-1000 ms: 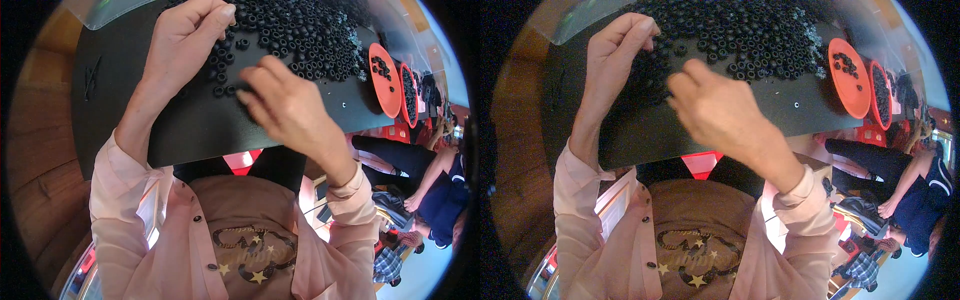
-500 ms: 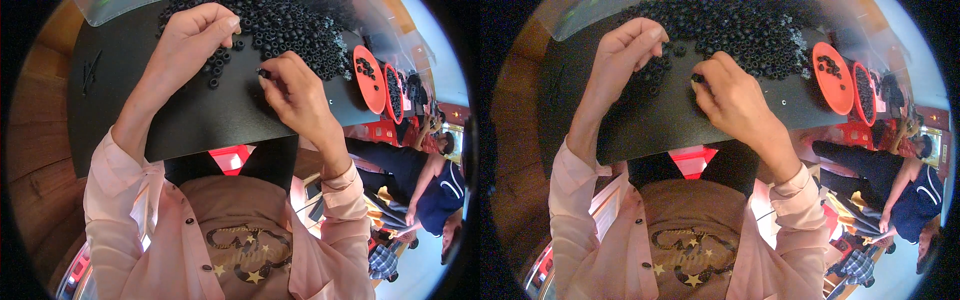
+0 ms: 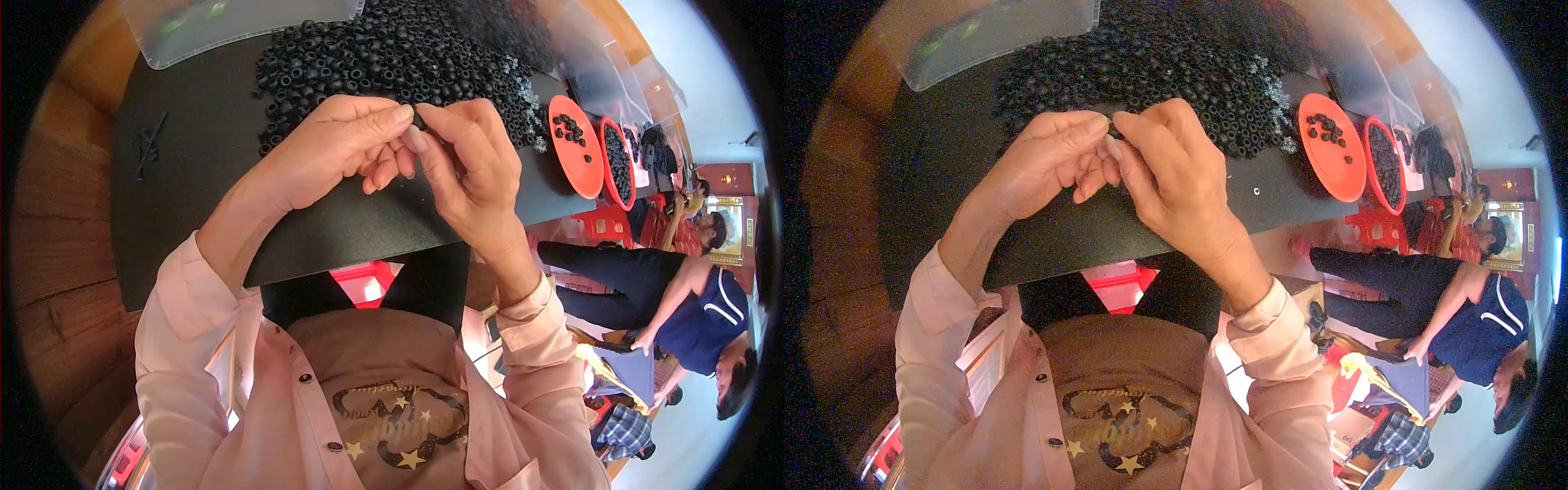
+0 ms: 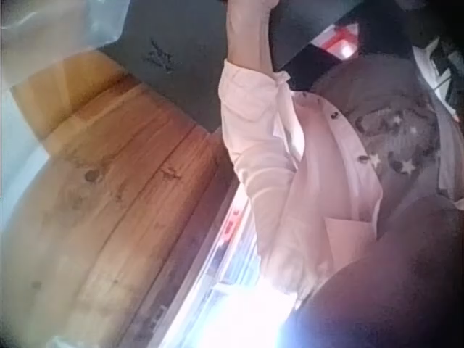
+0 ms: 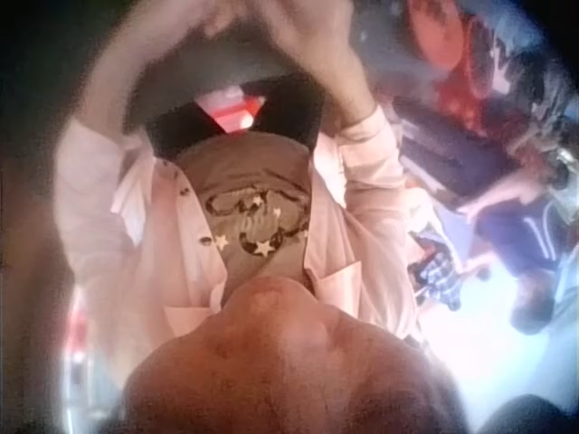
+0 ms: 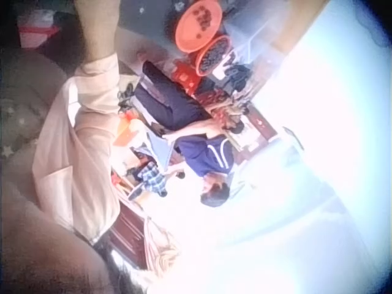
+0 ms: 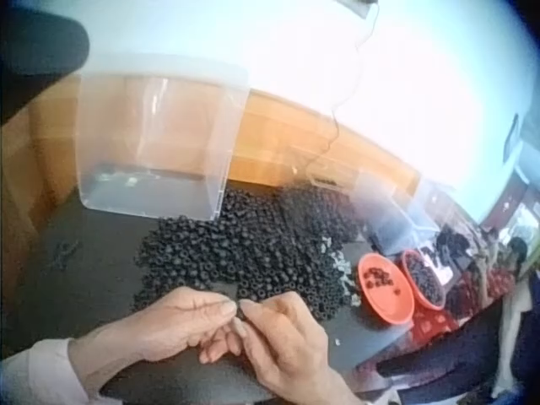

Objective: The person assembles small black plastic parts by fitting smaller pieces into outer rings by hand, placing assembled pieces down and picking up more parts from the table.

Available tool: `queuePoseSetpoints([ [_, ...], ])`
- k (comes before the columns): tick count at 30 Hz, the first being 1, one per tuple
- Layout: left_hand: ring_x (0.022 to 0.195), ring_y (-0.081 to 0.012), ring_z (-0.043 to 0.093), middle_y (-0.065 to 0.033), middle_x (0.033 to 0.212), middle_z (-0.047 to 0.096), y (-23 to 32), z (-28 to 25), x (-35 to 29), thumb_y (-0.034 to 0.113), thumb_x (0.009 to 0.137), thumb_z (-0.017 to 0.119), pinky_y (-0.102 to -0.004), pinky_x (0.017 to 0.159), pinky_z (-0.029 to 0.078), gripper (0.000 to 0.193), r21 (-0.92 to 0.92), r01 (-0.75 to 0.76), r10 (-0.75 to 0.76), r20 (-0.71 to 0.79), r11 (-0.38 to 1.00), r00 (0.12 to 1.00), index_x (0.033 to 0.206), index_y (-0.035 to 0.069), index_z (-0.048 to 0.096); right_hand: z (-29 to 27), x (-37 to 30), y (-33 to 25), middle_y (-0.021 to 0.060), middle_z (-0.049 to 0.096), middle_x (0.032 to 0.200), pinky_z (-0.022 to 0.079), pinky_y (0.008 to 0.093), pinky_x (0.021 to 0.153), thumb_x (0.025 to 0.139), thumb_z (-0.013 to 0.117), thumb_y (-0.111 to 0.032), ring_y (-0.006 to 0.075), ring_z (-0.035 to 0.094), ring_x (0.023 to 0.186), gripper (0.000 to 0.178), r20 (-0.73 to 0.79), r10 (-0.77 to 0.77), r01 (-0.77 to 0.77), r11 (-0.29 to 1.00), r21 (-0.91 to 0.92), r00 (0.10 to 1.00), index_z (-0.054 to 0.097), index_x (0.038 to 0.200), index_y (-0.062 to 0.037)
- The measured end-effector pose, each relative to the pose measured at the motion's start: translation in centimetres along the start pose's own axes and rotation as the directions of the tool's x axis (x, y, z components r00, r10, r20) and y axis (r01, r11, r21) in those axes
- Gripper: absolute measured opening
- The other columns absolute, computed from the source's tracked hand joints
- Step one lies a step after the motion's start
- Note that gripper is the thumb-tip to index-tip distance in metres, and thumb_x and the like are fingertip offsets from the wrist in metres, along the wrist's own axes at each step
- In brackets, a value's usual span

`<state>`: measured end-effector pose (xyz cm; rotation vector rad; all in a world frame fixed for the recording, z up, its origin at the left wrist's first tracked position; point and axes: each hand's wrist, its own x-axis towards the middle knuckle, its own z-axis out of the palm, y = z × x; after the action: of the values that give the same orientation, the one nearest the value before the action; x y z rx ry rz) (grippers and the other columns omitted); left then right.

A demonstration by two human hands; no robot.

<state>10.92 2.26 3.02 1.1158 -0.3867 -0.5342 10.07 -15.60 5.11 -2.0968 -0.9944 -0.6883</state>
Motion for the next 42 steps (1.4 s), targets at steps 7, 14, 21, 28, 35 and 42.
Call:
queuePoseSetpoints([
  [7,0.055,-0.008,0.049,-0.0055,0.077,0.059,-0.6,-0.5,0.2,0.026,0.095,0.048,-0.0207,0.046,0.037,0.026,-0.202,-0.087,0.084,-0.023,0.975,0.996,0.096,0.001,0.056,-0.8,0.0,-1.6,0.0116,0.053,0.078,0.044,0.027,0.057,0.078,0.062,0.004,0.0198,0.055,0.065,0.031,0.066,0.049,-0.053,0.997,0.056,0.997,0.061,0.109,0.0007],
  [14,0.055,-0.0064,0.048,-0.0043,0.078,0.059,-0.2,-0.1,0.1,0.024,0.093,0.051,-0.0192,0.046,0.037,0.023,-0.217,-0.072,0.071,-0.013,0.974,0.997,0.099,0.002,0.056,-2.0,1.2,-1.1,0.0105,0.053,0.076,0.044,0.0276,0.057,0.078,0.061,0.005,0.0208,0.055,0.066,0.026,0.083,0.105,-0.113,0.988,0.107,0.991,0.063,0.104,0.0012],
  [21,0.051,-0.0055,0.047,-0.0046,0.075,0.059,0.4,-0.1,-0.2,0.026,0.094,0.05,-0.0187,0.045,0.036,0.023,0.054,-0.07,0.071,-0.025,0.996,0.997,0.096,0.003,0.056,-2.6,2.0,-0.3,0.011,0.055,0.073,0.045,0.0307,0.058,0.083,0.059,-0.001,0.0232,0.056,0.066,0.013,0.201,0.243,-0.267,0.958,0.103,0.949,0.064,0.095,-0.0006],
  [28,0.052,-0.0064,0.046,-0.0045,0.075,0.057,-0.5,-0.8,0.7,0.026,0.095,0.046,-0.0187,0.045,0.034,0.024,-0.169,-0.111,0.098,-0.085,0.979,0.992,0.092,0.004,0.055,-2.1,0.4,2.0,0.0119,0.054,0.083,0.05,0.0391,0.056,0.077,0.057,-0.005,0.0287,0.061,0.07,0.014,0.559,0.077,0.078,0.966,-0.248,0.826,0.055,0.09,-0.0007],
  [35,0.054,-0.0069,0.045,-0.0048,0.078,0.056,-0.5,-0.9,0.6,0.028,0.096,0.045,-0.0188,0.046,0.035,0.025,-0.241,-0.113,0.089,-0.108,0.964,0.99,0.095,0.004,0.053,0.3,1.1,3.0,0.0126,0.056,0.075,0.053,0.0346,0.055,0.075,0.054,-0.007,0.0261,0.063,0.068,0.008,0.66,-0.035,0.344,0.874,-0.345,0.75,0.055,0.08,-0.0001],
  [42,0.056,-0.0069,0.045,-0.0045,0.078,0.056,-0.4,-1.2,0.7,0.029,0.096,0.044,-0.0192,0.046,0.035,0.026,-0.309,-0.124,0.102,-0.087,0.943,0.991,0.096,0.004,0.053,-0.1,1.9,2.7,0.0163,0.055,0.078,0.052,0.0389,0.058,0.073,0.056,-0.006,0.0318,0.063,0.071,0.01,0.583,0.04,0.168,0.939,-0.299,0.811,0.054,0.081,0.0005],
])
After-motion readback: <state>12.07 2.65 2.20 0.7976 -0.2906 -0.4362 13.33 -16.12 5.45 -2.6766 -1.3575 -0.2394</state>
